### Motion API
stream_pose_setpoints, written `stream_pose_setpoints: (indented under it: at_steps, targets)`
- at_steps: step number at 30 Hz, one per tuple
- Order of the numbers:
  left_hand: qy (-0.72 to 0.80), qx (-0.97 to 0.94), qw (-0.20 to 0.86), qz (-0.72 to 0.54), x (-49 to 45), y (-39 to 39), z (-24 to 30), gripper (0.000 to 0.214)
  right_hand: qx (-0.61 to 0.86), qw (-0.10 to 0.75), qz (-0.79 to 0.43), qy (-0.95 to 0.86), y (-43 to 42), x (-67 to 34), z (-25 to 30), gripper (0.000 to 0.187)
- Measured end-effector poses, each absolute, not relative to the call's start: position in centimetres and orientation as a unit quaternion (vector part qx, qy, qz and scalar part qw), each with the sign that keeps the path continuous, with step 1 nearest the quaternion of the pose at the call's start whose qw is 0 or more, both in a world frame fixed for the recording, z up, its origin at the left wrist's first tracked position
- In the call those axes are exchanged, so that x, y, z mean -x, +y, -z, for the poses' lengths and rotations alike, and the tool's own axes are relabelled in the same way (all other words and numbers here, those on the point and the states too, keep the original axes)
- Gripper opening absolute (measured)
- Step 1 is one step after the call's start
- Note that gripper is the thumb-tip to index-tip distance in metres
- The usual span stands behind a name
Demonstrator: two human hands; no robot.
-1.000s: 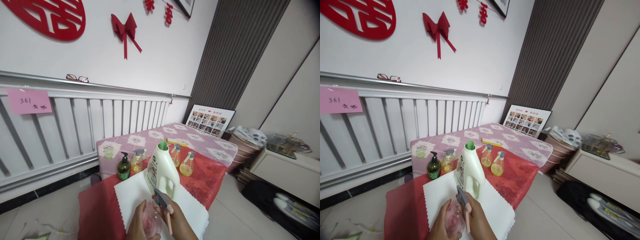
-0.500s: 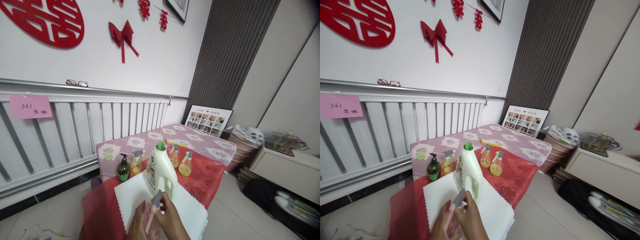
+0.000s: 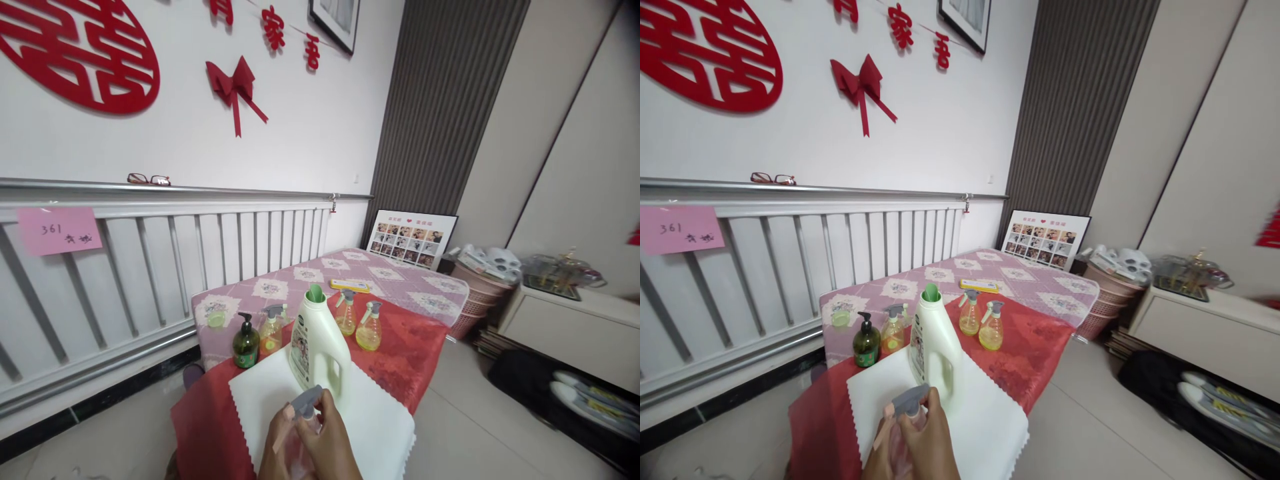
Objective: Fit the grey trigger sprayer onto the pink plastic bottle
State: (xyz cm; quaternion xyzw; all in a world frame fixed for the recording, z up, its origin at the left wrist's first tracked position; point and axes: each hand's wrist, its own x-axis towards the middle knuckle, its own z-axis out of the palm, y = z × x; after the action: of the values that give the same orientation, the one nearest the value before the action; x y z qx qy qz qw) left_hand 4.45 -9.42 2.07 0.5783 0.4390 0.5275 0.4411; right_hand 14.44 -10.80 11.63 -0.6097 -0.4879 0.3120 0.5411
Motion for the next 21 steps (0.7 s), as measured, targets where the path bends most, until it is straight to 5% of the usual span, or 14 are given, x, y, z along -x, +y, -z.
stream_pose_setpoints:
  at_steps: [6, 21]
  targets:
    - [0.442, -0.559, 0.344, -0.612, -5.9, -10.6, -0.3, 0.049, 0.604, 0.552, -0.318, -0.478, -11.0, -14.3, -11.6, 0.018]
    - [0.543, -0.462, 0.419, -0.563, -8.1, -10.8, -7.8, 0.043, 0.462, 0.652, -0.505, -0.326, -11.1, -12.7, -11.3, 0.028]
